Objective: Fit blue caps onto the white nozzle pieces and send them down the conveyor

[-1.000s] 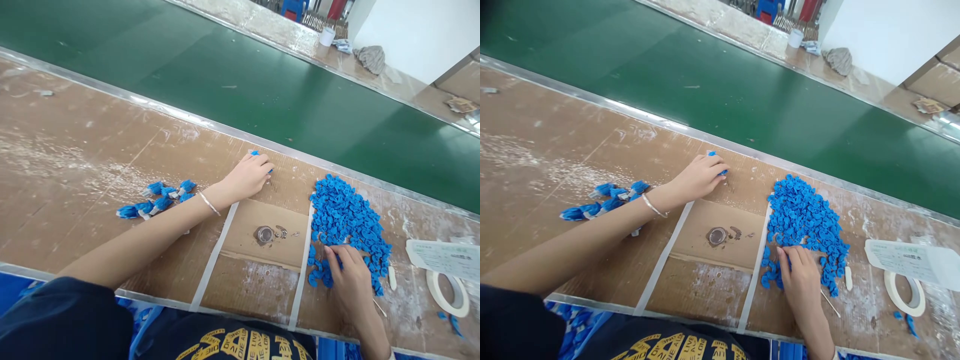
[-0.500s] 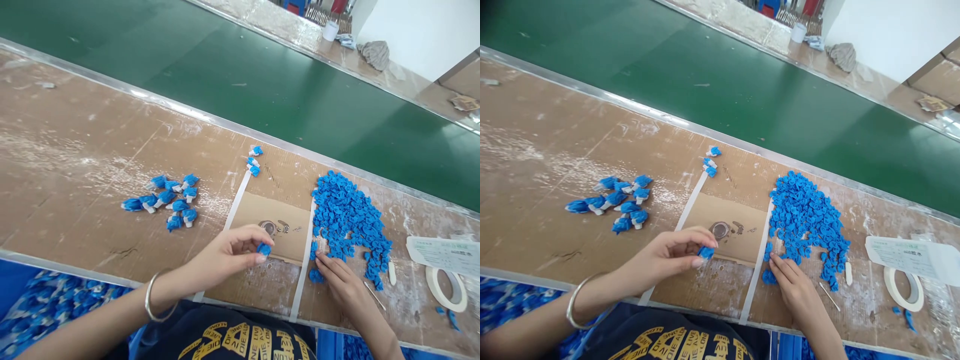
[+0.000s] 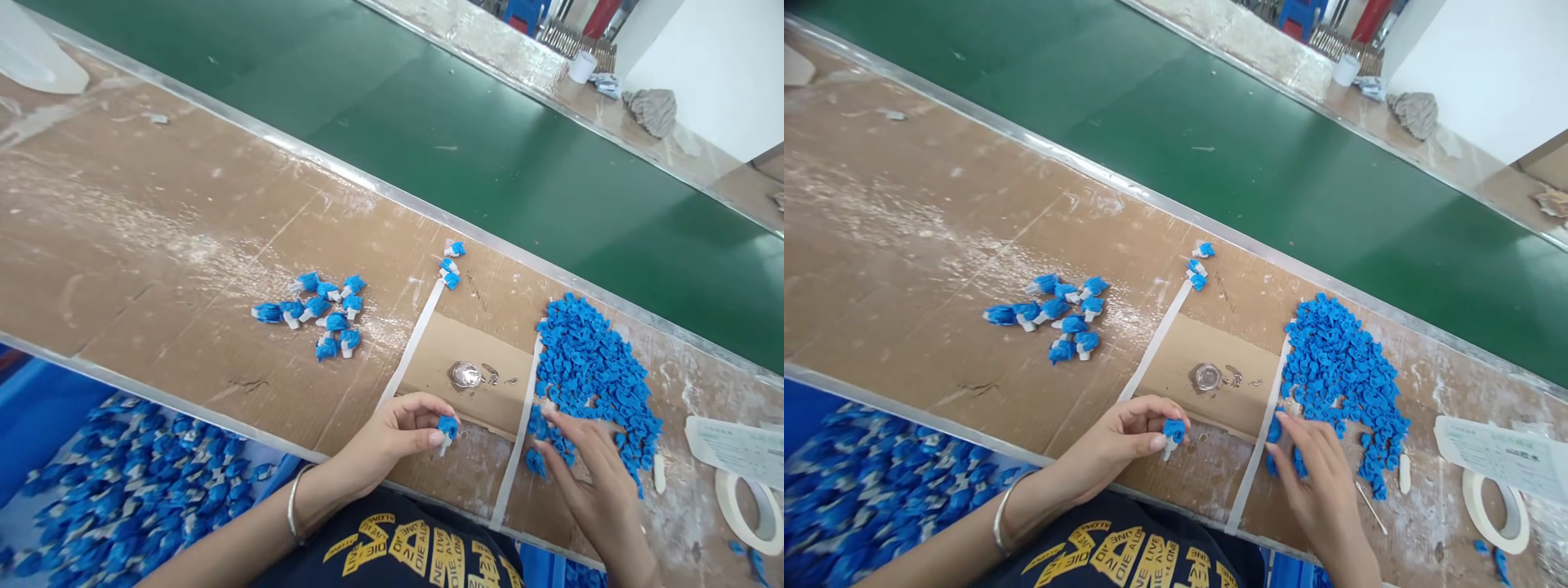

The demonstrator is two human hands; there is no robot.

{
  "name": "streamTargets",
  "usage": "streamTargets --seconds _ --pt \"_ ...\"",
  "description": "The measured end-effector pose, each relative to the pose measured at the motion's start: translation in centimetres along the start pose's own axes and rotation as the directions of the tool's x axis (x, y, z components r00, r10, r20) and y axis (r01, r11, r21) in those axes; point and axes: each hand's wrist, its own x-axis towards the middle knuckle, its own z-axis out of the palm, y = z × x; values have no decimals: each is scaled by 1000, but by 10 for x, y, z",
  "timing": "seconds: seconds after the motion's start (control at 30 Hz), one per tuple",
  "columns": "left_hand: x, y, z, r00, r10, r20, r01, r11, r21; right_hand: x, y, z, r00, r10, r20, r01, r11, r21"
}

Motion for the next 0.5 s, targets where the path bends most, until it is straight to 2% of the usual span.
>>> streamTargets --seconds 0.13,0.3,0.4,0.5 --pt "2 2 1 999 42 -22 -43 997 -60 46 -29 22 986 -147 73 141 986 85" --pt "3 9 0 995 80 -63 -85 993 -77 81 -32 44 956 -252 147 246 968 59" --pt "4 12 -2 985 134 -110 -142 988 -67 82 -33 43 969 -216 121 197 969 151" --pt "4 14 0 979 170 -114 -178 982 -61 73 -41 38 991 -62 117 15 929 369"
